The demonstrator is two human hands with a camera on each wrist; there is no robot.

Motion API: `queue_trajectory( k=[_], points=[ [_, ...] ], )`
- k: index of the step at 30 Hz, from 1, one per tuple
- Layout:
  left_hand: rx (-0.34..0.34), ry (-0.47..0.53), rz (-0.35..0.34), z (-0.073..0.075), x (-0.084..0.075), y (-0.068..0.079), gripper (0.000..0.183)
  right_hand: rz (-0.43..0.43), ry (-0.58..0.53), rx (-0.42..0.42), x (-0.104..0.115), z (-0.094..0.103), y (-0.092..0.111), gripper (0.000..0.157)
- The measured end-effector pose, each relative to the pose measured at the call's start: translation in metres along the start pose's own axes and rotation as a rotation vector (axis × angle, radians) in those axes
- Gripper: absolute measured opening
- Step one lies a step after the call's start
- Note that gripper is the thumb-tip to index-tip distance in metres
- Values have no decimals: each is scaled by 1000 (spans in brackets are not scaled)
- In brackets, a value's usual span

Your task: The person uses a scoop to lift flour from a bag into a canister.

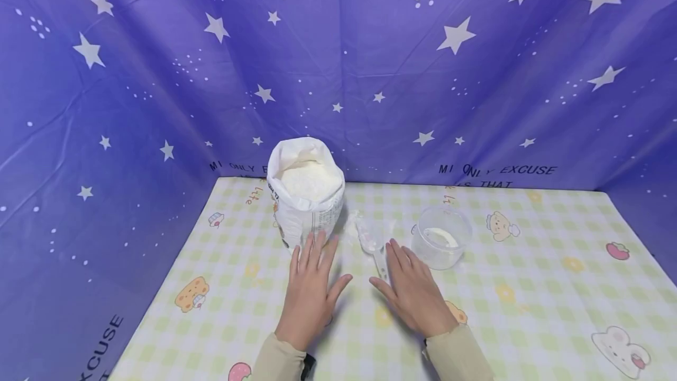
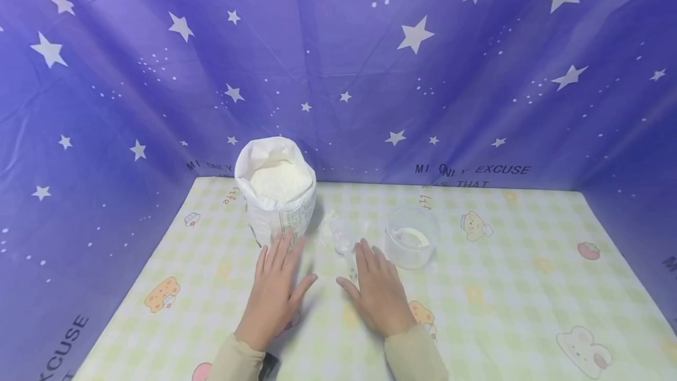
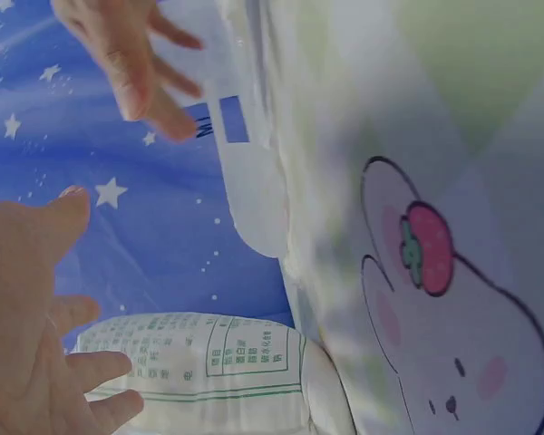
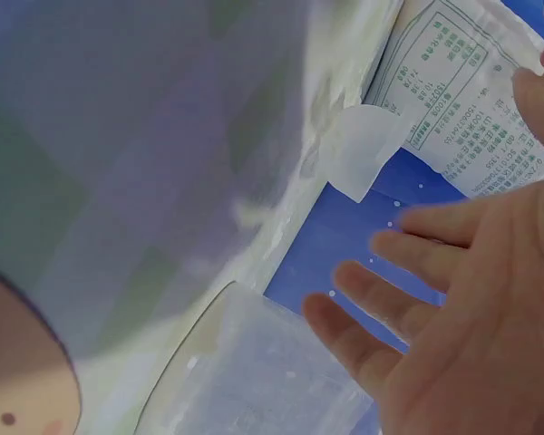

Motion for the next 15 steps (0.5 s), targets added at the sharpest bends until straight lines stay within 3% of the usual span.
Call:
queue_trajectory(
  k=[5, 15],
  points=[
    [-15, 135, 16, 6, 8, -1, 68, -8, 25, 4, 0, 0, -6, 70],
    [-109, 201, 68, 24, 23, 1, 62, 14, 69, -43, -2, 1, -17, 50]
  ],
)
Point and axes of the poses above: each hand's wrist, its own y-axis away from the middle knuckle, its own z-axis out of the back of the hand, x = y × z, the point moved 10 cm from there along -y, towards the middle knuckle, and after that the axes turned 5 degrees about x, right-handed, at the moved point
